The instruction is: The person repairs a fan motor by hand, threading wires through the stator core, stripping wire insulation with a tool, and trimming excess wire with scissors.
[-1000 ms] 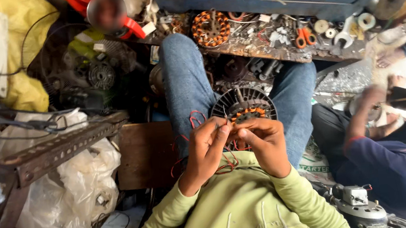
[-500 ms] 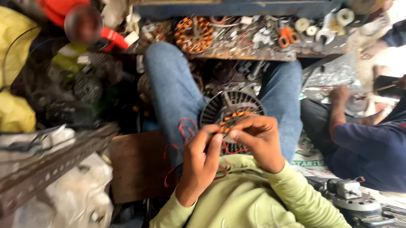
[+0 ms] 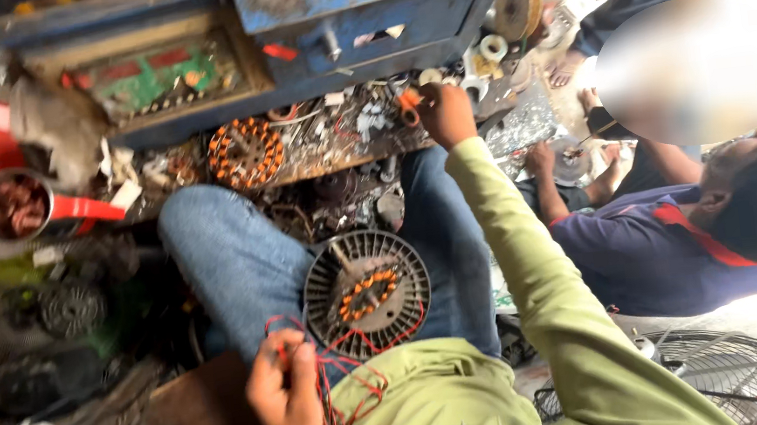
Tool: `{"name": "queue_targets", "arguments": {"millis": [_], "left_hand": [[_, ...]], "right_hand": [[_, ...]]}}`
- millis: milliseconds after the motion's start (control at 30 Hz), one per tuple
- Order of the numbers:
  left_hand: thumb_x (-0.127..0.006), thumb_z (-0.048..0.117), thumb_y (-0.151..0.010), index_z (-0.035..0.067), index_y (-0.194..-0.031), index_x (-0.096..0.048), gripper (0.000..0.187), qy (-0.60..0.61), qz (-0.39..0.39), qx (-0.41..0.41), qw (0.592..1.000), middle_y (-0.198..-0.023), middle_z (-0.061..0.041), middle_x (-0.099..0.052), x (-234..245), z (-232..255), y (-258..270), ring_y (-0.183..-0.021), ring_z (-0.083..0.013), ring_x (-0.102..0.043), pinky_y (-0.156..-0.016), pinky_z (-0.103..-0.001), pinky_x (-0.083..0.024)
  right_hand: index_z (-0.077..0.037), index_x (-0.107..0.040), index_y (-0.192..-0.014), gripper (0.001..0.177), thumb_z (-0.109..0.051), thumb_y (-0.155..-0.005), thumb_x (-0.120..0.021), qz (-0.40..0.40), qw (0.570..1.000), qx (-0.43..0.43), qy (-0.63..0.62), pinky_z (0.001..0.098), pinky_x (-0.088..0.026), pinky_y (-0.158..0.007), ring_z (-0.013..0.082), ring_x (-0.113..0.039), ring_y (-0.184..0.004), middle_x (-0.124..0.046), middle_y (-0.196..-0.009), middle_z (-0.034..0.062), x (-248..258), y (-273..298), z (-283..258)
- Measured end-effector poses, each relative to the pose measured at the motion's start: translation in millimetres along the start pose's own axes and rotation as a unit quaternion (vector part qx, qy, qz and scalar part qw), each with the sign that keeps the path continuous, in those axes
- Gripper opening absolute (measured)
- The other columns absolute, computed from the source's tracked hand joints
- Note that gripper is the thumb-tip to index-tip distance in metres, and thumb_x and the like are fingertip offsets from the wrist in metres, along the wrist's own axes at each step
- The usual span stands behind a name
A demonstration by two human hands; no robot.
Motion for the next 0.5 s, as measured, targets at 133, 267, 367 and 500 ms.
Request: {"name": "queue_targets", "arguments": {"millis": [133, 267, 367, 500], "left_hand": [[-0.063, 0.002, -0.096, 0.003, -0.105, -0.067, 0.01, 0.097, 0.016, 0.044, 0.994, -0.07, 0.006, -0.051, 2.7, -33.1, -1.0, -0.06, -0.0008, -0.044, -0.054, -0.019, -0.034], [-0.062, 0.0, -0.098, 0.002, -0.104, -0.069, 0.009, 0.142, 0.016, 0.032, 0.989, -0.066, 0.001, -0.055, 14.0, -87.8, -3.6, -0.052, -0.0018, -0.038, -0.047, -0.021, -0.027], [-0.063, 0.002, -0.096, 0.004, -0.096, -0.067, 0.005, 0.172, 0.012, 0.007, 0.985, -0.067, 0.001, -0.053, 34.6, -139.2, -9.8, -0.051, -0.0017, -0.034, -0.045, -0.021, -0.026], [-0.063, 0.005, -0.095, 0.004, -0.091, -0.066, 0.005, 0.122, -0.006, 0.011, 0.992, -0.065, 0.002, -0.051, 74.3, -192.1, -35.0, -0.051, -0.0027, -0.035, -0.047, -0.022, -0.027]], "right_hand": [[-0.004, -0.074, -0.09, 0.02, -0.024, -0.086, -0.074, -0.142, 0.984, -0.075, 0.079, 0.0535, -0.054, -0.077, 0.0453, -0.068, -0.084, -0.07, -0.085, 0.025, -54.6, -0.2, 40.2], [-0.001, -0.069, -0.092, 0.024, -0.022, -0.081, -0.072, -0.071, 0.991, -0.108, 0.044, 0.0551, -0.054, -0.073, 0.0469, -0.068, -0.083, -0.07, -0.086, 0.0266, -59.0, -1.5, 46.5], [-0.004, -0.07, -0.085, 0.025, -0.028, -0.089, -0.072, -0.073, 0.984, -0.155, 0.044, 0.0527, -0.056, -0.076, 0.0453, -0.068, -0.081, -0.069, -0.082, 0.025, -60.2, -7.0, 46.6], [-0.002, -0.068, -0.083, 0.026, -0.027, -0.089, -0.073, -0.059, 0.989, -0.135, 0.024, 0.0523, -0.055, -0.074, 0.044, -0.069, -0.081, -0.07, -0.081, 0.0236, -57.2, -13.1, 43.9]]}}
Point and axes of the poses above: each hand's wrist, its own y-axis away from the middle knuckle, its own x-axis out of the back of the hand, z = x × y, the point moved 7 cm from there along -y, towards the middle knuckle
